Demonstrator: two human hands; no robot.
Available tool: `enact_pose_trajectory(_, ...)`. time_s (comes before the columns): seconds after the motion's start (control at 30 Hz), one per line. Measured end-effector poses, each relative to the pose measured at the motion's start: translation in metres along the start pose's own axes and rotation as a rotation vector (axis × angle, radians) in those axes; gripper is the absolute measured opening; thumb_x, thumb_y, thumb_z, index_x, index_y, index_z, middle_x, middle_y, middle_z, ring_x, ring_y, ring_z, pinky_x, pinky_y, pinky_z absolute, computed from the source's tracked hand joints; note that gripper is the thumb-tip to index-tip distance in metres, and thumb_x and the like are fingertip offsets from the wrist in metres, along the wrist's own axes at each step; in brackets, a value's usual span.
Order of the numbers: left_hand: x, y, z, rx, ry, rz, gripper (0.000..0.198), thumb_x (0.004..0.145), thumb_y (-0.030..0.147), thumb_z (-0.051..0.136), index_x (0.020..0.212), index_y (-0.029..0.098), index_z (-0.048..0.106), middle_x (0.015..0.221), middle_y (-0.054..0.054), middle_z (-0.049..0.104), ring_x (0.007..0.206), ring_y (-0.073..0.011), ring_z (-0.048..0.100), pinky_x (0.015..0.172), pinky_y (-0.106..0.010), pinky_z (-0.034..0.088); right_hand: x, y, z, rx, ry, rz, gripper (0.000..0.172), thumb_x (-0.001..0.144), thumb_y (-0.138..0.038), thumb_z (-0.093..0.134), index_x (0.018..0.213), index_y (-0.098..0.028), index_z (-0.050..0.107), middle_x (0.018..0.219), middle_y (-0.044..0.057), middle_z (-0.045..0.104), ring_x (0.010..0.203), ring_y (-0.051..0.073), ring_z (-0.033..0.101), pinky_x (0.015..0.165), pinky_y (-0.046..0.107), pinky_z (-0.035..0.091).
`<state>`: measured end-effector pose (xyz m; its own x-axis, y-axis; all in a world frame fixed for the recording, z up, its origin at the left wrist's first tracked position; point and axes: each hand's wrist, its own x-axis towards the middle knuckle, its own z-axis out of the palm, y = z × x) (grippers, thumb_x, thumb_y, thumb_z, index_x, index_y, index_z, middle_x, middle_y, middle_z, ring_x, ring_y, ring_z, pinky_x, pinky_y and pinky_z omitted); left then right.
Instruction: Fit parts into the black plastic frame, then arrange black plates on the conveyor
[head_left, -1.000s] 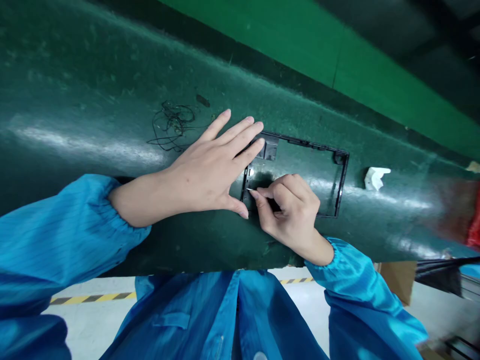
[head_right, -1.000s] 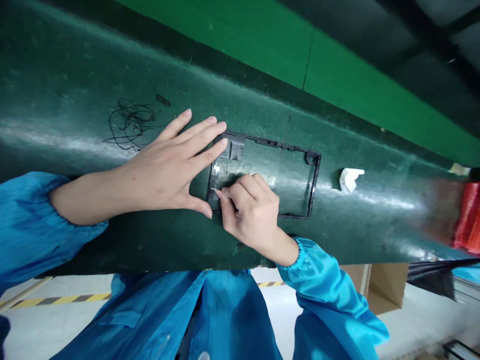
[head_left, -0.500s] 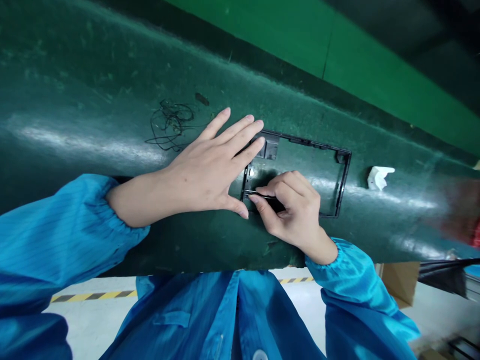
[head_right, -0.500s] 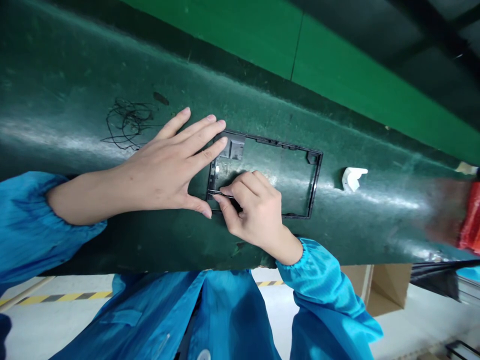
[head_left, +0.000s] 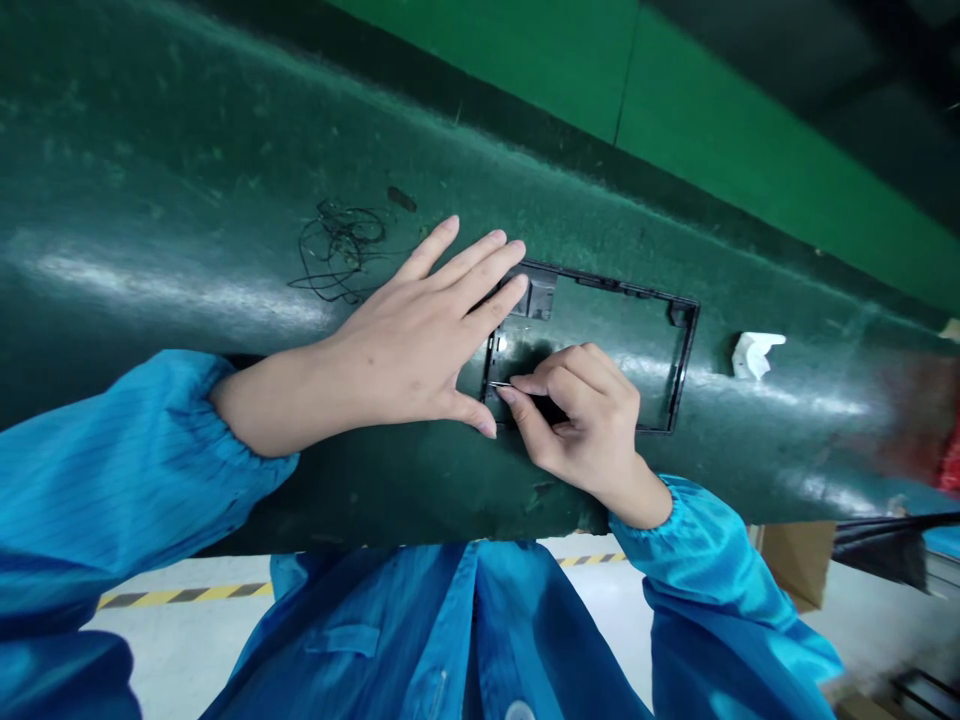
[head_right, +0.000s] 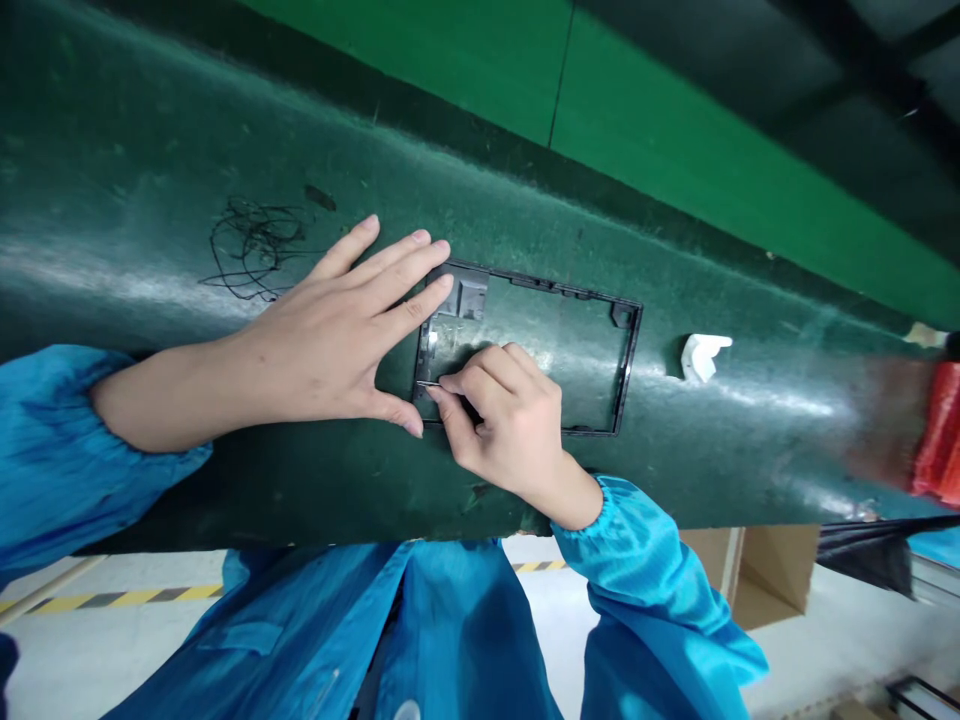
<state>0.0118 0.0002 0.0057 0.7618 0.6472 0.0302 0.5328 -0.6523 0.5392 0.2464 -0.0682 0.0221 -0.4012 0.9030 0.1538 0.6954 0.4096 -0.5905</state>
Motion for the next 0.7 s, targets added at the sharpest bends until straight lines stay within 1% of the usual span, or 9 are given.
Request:
enact_pose_trajectory(0.23,0.0015,0.0024,-0.0023,-0.007,-0.019,-0.018,0.101,0.088,0.078,0.065,0.167,0.024,0.035,0.179,-0.015,0.027,0.166,-0.0466,0.022,0.135,-0.072,0.014,0.0016,0.001,-0.0018,0.023,0.015,-0.033,0.011,0.096,-0.028,0.076,0.088,-0.023,0.071,0.08,0.003,0.068,0.072,0.02,0.059,0.068,0.038,0.047)
enact_pose_trajectory(0.4,0.0004,0.0017,-0.0012,0.014,-0.015,-0.005,0.102,0.089,0.076,0.065,0.168,0.022,0.031,0.18,-0.017,0.025,0.166,-0.0462,0.021,0.135,-0.072,0.014,0.001,-0.0004,0.0003,0.004,0.015,-0.007,0.012,0.096,-0.029,0.074,0.087,-0.023,0.071,0.08,0.004,0.067,0.073,0.021,0.058,0.068,0.038,0.045)
enact_pose_trajectory(0.53,0.0004,0.0008,-0.0004,0.026,-0.012,0.003,0.105,0.088,0.077,0.065,0.169,0.02,0.028,0.179,-0.018,0.025,0.166,-0.0457,0.021,0.135,-0.071,0.013,0.0,0.0006,0.0001,0.017,0.015,-0.006,0.011,0.096,-0.029,0.075,0.087,-0.023,0.072,0.08,0.004,0.068,0.074,0.021,0.059,0.069,0.039,0.047)
enact_pose_trajectory(0.7,0.0007,0.0021,-0.0011,0.023,-0.004,-0.003,0.105,0.088,0.077,0.066,0.169,0.022,0.028,0.179,-0.017,0.026,0.166,-0.0453,0.022,0.135,-0.071,0.014,0.0002,0.0005,-0.0003,0.032,0.019,-0.015,0.012,0.096,-0.03,0.075,0.087,-0.023,0.071,0.08,0.004,0.068,0.073,0.021,0.059,0.068,0.039,0.047)
